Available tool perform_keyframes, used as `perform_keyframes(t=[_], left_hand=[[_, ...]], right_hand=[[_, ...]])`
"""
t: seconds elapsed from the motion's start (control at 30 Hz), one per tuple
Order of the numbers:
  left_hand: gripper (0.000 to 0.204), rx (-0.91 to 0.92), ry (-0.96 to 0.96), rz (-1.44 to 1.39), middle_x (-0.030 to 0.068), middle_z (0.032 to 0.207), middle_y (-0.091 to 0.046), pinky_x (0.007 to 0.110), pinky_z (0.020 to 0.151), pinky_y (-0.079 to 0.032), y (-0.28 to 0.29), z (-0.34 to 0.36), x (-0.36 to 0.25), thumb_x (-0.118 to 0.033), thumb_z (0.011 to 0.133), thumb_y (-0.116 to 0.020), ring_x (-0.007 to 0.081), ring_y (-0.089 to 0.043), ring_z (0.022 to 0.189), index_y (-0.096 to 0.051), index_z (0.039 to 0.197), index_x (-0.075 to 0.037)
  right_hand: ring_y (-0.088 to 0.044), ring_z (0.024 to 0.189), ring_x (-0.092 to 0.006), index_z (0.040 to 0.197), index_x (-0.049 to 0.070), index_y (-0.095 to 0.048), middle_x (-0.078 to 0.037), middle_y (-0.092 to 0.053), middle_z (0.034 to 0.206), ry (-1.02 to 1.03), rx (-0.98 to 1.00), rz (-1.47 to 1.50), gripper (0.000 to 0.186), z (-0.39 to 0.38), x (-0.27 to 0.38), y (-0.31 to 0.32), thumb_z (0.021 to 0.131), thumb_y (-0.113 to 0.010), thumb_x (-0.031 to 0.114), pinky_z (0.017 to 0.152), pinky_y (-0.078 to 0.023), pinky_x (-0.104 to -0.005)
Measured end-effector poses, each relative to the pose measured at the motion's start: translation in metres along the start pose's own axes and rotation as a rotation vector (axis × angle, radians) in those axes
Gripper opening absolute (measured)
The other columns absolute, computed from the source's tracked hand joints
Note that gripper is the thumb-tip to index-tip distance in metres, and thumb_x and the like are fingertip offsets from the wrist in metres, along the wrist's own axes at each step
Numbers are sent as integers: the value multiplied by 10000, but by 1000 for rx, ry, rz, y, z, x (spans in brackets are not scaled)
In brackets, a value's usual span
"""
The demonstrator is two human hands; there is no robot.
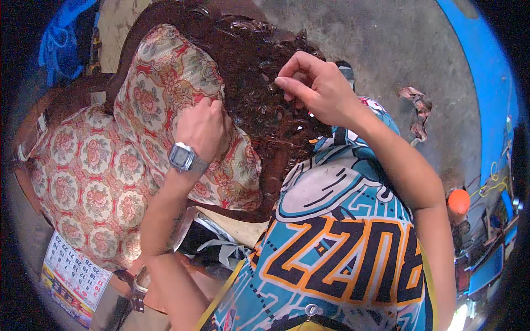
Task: Repairing the ornate wooden frame and upholstery edge of a vintage chair using glue and small wood pieces.
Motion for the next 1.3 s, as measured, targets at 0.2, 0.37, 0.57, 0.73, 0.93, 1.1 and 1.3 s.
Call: perform_keyframes(t=[0.2,0.37,0.57,0.73,0.93,1.1,1.3], left_hand=[[165,-92,-42,-182,134,909,-556,430,619,-504,-7,-16,-6,-121,782,-616,328,-597,678,-588,929,-50],[111,-210,-42,-145,142,1089,-567,387,620,-512,8,-24,-6,-59,758,-603,301,-621,694,-585,860,-18],[208,-141,-123,-106,134,1203,-554,373,638,-516,2,-25,-6,-19,706,-585,281,-627,698,-602,913,-30],[221,-114,-150,-119,126,1213,-552,353,642,-505,0,-26,-9,-31,714,-579,251,-620,695,-592,933,-9],[216,-190,-174,-86,126,1193,-545,355,639,-499,2,-27,-12,-41,714,-574,246,-620,705,-592,929,-19],[196,-178,-154,-75,124,1141,-540,364,623,-501,1,-25,-13,-45,703,-584,257,-623,711,-582,898,-26],[140,-153,-119,-65,126,1076,-538,373,595,-505,-1,-23,-15,-48,708,-589,273,-624,684,-566,846,-40]], right_hand=[[-483,527,-56,873,26,-597,-11,-552,585,117,-25,-162,157,9,16,-4,867,-645,175,475,-381,-239],[-376,478,-75,852,31,-619,-29,-462,524,207,-127,-250,162,11,36,4,837,-674,183,443,-311,-272],[-511,476,-168,859,41,-622,-103,-588,607,330,-68,-266,170,29,52,-27,829,-676,200,476,-403,-301],[-628,660,-355,869,51,-578,-158,-633,708,304,7,-389,184,53,39,-64,826,-656,212,568,-499,-408],[-620,652,-388,873,57,-566,-192,-605,653,325,-27,-592,144,56,37,-80,839,-599,193,583,-508,-468],[-628,683,-413,873,36,-561,-226,-615,687,310,-12,-660,140,55,32,-87,817,-569,164,593,-519,-494],[-616,677,-415,895,49,-544,-217,-604,666,231,-65,-614,173,54,25,-88,852,-580,213,585,-507,-497]])
Point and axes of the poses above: each hand's wrist, its own z-axis towards the middle knuckle, its own y-axis out of the back of the hand, x = y × z, the point moved 10 cm from there along z, towards the middle knuckle
